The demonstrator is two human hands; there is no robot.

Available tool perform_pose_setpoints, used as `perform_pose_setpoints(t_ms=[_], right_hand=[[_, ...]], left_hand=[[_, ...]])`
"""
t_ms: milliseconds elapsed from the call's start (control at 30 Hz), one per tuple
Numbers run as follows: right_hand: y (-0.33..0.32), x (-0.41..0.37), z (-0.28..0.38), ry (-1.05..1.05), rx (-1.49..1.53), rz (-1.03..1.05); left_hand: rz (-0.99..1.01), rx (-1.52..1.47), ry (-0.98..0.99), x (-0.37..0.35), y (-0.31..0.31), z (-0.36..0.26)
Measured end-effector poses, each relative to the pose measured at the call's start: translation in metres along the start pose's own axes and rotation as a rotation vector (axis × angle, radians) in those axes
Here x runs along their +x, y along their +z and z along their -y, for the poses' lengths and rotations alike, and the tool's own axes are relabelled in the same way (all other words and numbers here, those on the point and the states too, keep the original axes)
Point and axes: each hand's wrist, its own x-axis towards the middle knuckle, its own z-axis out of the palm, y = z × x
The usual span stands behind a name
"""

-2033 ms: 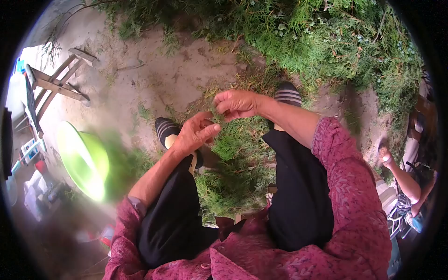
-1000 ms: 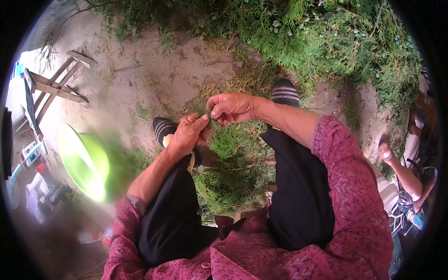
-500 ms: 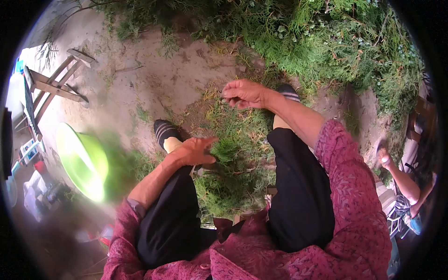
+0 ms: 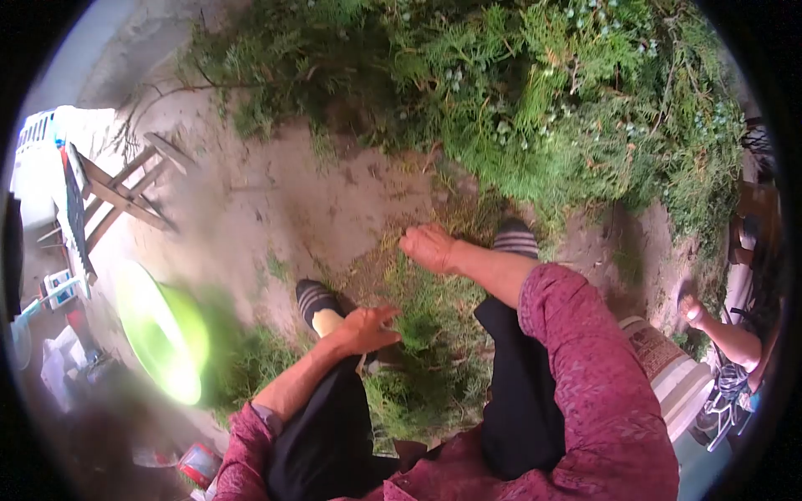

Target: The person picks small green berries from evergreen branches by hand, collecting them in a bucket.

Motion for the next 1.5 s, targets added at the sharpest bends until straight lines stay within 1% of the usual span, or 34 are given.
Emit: perform_pose_setpoints(t_ms=[67, 133, 167, 200, 233, 267, 300, 367, 433, 500, 533, 600, 733, 800, 833, 867, 933, 1000, 1033, 1067, 1100, 1133, 1167, 1233, 1267, 1333, 1400, 1467, 1500], right_hand=[[-0.006, 0.004, -0.004, 0.032, 0.019, 0.024], [-0.033, 0.007, 0.008, 0.288, 0.66, 0.339], [-0.044, 0.007, 0.009, 0.386, 0.964, 0.52], [-0.05, 0.005, 0.014, 0.386, 0.959, 0.517], [-0.052, 0.002, 0.024, 0.384, 1.238, 0.54], [-0.055, 0.001, 0.032, 0.376, 1.517, 0.558], [-0.06, 0.002, 0.038, 0.376, 1.513, 0.555], [-0.068, 0.011, 0.049, 0.34, 1.59, 0.639], [-0.068, 0.021, 0.044, 0.326, 1.546, 0.621], [-0.074, 0.023, 0.041, 0.332, 1.514, 0.589], [-0.076, 0.02, 0.039, 0.337, 1.508, 0.579], [-0.078, 0.019, 0.038, 0.306, 1.371, 0.498], [-0.079, 0.014, 0.035, 0.215, 1.342, 0.47], [-0.092, 0.02, 0.034, 0.341, 1.349, 0.415], [-0.1, 0.027, 0.035, 0.429, 1.269, 0.297], [-0.111, 0.032, 0.033, 0.417, 1.256, 0.3], [-0.141, 0.045, 0.025, 0.422, 1.107, -0.108], [-0.184, 0.056, 0.034, 0.288, 0.909, -0.352], [-0.195, 0.067, 0.036, 0.233, 0.754, -0.45], [-0.203, 0.079, 0.038, 0.177, 0.596, -0.542], [-0.208, 0.096, 0.04, 0.108, 0.54, -0.58], [-0.21, 0.113, 0.043, 0.039, 0.485, -0.616], [-0.209, 0.13, 0.046, 0.039, 0.487, -0.616], [-0.202, 0.159, 0.049, 0.007, 0.202, -0.685], [-0.197, 0.165, 0.049, 0.007, 0.209, -0.687], [-0.188, 0.172, 0.05, 0.126, 0.18, -0.656], [-0.168, 0.157, 0.04, 0.137, 0.158, -0.631], [-0.151, 0.133, 0.029, 0.142, 0.121, -0.612], [-0.141, 0.116, 0.025, 0.125, 0.243, -0.63]], left_hand=[[-0.046, -0.024, 0.023, 0.0, -0.002, 0.001], [-0.078, -0.06, 0.038, -0.001, -0.002, 0.003], [-0.212, -0.19, 0.01, -0.001, -0.002, 0.004], [-0.345, -0.321, -0.018, -0.001, -0.004, 0.005], [-0.346, -0.321, -0.015, 0.001, -0.005, 0.007], [-0.399, -0.365, -0.01, 0.004, -0.007, 0.009], [-0.453, -0.409, -0.004, 0.006, -0.009, 0.01], [-0.433, -0.408, -0.004, 0.002, -0.012, 0.006], [-0.404, -0.398, 0.013, 0.001, -0.014, 0.002], [-0.345, -0.351, -0.049, 0.001, -0.009, -0.002], [-0.345, -0.347, -0.038, 0.002, -0.005, 0.0], [-0.25, -0.275, -0.023, 0.005, -0.001, 0.011], [-0.375, -0.29, -0.003, 0.005, -0.006, 0.008], [-0.411, -0.264, -0.022, 0.003, -0.013, 0.002], [-0.363, -0.244, -0.04, 0.003, -0.015, 0.001], [-0.309, -0.226, -0.06, 0.003, -0.017, 0.0], [-0.312, -0.259, -0.059, 0.0, -0.019, -0.001], [-0.342, -0.223, -0.018, 0.001, -0.016, 0.003], [-0.343, -0.225, -0.014, 0.002, -0.016, 0.003], [-0.336, -0.205, -0.011, 0.002, -0.017, 0.004], [-0.328, -0.184, -0.009, 0.003, -0.017, 0.004], [-0.328, -0.185, -0.008, 0.004, -0.016, 0.004], [-0.31, -0.211, -0.019, 0.005, -0.014, 0.006], [-0.293, -0.233, -0.039, 0.003, -0.015, 0.007], [-0.324, -0.236, -0.021, -0.002, -0.016, 0.005], [-0.353, -0.243, -0.003, -0.004, -0.015, 0.01], [-0.38, -0.238, -0.036, -0.001, -0.01, 0.019], [-0.405, -0.23, -0.022, -0.003, -0.01, 0.018], [-0.425, -0.215, -0.016, -0.004, -0.01, 0.016]])
